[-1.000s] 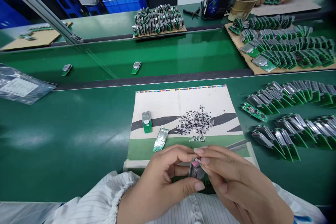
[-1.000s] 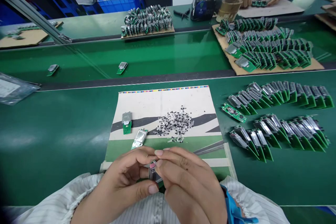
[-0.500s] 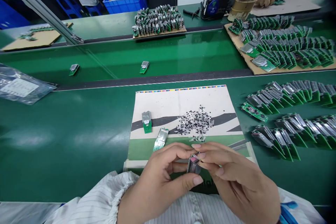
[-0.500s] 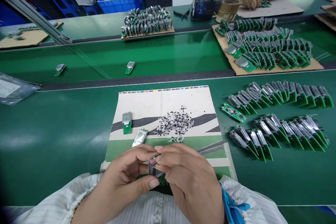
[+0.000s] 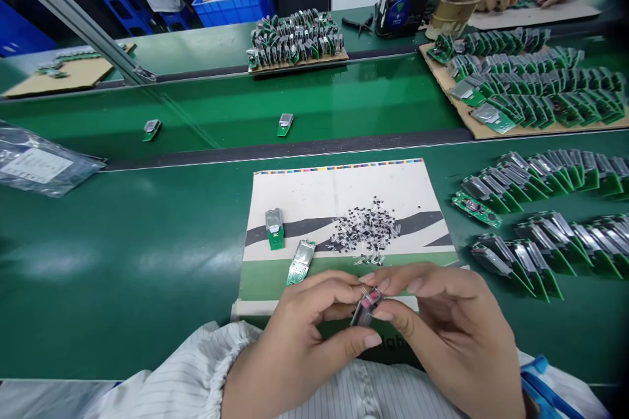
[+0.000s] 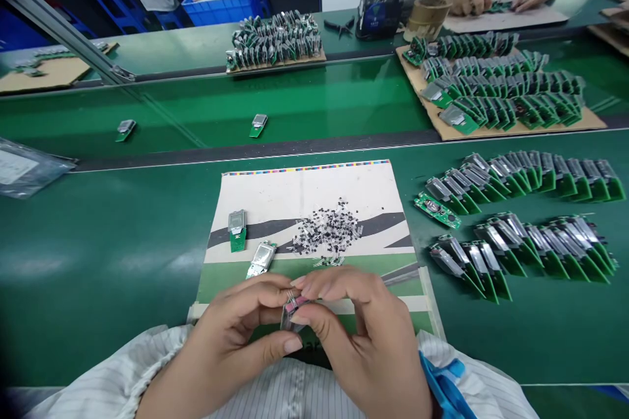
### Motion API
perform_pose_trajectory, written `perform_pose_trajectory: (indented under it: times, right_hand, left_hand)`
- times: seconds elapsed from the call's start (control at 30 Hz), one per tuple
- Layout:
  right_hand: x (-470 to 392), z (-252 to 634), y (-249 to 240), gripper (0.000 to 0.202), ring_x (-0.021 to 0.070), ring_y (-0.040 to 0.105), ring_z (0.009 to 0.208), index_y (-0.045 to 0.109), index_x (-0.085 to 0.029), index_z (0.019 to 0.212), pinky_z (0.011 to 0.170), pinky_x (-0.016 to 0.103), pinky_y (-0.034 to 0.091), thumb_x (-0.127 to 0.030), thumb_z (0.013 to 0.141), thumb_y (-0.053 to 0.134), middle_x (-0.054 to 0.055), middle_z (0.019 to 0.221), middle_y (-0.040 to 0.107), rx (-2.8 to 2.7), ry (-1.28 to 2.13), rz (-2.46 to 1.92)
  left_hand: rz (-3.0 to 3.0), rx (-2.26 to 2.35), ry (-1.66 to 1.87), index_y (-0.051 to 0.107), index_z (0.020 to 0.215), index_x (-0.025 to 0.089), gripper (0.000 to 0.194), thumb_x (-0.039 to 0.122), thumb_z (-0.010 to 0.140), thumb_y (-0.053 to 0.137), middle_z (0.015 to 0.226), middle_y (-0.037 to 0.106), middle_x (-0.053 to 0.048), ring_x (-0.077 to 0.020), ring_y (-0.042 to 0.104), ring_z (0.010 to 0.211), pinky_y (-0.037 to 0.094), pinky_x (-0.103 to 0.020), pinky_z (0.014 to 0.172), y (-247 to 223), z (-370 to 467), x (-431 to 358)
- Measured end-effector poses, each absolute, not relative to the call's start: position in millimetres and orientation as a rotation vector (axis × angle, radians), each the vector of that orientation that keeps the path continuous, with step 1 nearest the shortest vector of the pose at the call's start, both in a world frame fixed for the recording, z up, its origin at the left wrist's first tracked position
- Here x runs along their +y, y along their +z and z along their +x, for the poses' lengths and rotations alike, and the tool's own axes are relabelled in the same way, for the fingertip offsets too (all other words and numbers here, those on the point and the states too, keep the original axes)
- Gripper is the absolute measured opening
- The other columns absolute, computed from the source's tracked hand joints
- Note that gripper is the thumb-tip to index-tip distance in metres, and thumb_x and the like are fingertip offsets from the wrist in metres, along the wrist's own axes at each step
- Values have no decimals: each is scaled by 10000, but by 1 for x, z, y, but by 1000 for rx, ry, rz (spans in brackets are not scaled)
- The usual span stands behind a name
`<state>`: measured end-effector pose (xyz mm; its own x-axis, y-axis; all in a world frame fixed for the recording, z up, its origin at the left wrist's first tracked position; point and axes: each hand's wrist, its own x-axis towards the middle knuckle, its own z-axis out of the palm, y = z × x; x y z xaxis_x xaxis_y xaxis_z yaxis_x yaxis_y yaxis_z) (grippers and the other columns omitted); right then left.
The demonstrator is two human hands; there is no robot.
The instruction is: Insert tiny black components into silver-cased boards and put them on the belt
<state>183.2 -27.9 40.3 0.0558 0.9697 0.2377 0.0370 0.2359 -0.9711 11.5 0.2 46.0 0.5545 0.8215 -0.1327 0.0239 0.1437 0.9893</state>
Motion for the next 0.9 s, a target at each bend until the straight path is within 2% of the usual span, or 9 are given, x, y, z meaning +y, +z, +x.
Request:
perform_pose_trajectory:
  times: [0.2,0.43,0.5,0.57,0.67,0.77,0.8,0.83,0.9]
  right_hand:
    - [-29,190,40,243,142,684,872,523,-299,986,769,246,616,-118,865,631,-37,888,655,-1321,982,-1150]
    - [-30,196,38,189,141,681,908,549,-301,946,779,237,613,-137,884,617,-39,888,657,-1347,981,-1182]
    - [-29,199,35,242,170,650,1015,549,-340,1024,804,277,620,-199,865,666,-26,1046,646,-1314,1090,-1148]
    - [-28,202,31,271,206,572,1158,561,-377,1077,846,322,616,-284,855,685,-18,1262,559,-1318,1229,-1146]
    - [-28,207,25,129,219,504,1238,601,-376,1026,899,356,596,-365,898,615,-42,1366,474,-1290,1339,-1183]
    - [-29,214,24,126,217,527,1208,578,-345,1021,947,384,566,-416,918,570,-8,1262,559,-1100,1321,-1198]
    - [-30,218,25,160,220,554,1169,567,-336,1034,944,393,563,-442,915,565,10,1196,594,-1033,1328,-1213]
    - [-31,222,26,193,224,596,1096,560,-329,1045,910,399,575,-469,913,555,24,1101,627,-971,1356,-1228]
    - [-34,235,29,244,210,654,876,559,-319,1054,766,383,604,-514,909,536,17,896,638,-855,1448,-1241]
  left_hand:
    - [1659,867,656,705,973,154,177,145,797,697,1006,686,-96,-163,673,887,566,-233,798,51,12,6]
    - [1784,851,577,668,966,190,149,136,826,662,1000,688,-66,-151,676,901,566,-211,793,53,12,12]
    - [1660,832,622,615,992,237,198,146,825,667,1023,663,-41,-160,662,963,574,-241,823,51,12,10]
    - [1508,797,648,543,1009,276,243,153,833,656,1095,597,-22,-161,642,1023,576,-287,868,51,14,11]
    - [1513,731,564,489,1023,280,357,225,769,734,1153,499,-24,-172,626,1045,577,-329,892,55,22,31]
    - [1966,822,379,512,1097,235,540,326,660,815,1163,547,-57,-210,593,1095,564,-324,902,58,39,90]
    - [2179,976,341,522,1126,226,465,337,737,752,1171,578,-59,-203,587,1107,549,-326,920,58,45,117]
    - [2253,1075,349,537,1150,200,378,294,813,681,1210,579,-84,-224,550,1163,500,-380,984,56,52,146]
    - [2320,1227,385,537,1199,135,321,235,896,566,1321,515,-149,-273,420,1299,336,-482,1105,49,64,203]
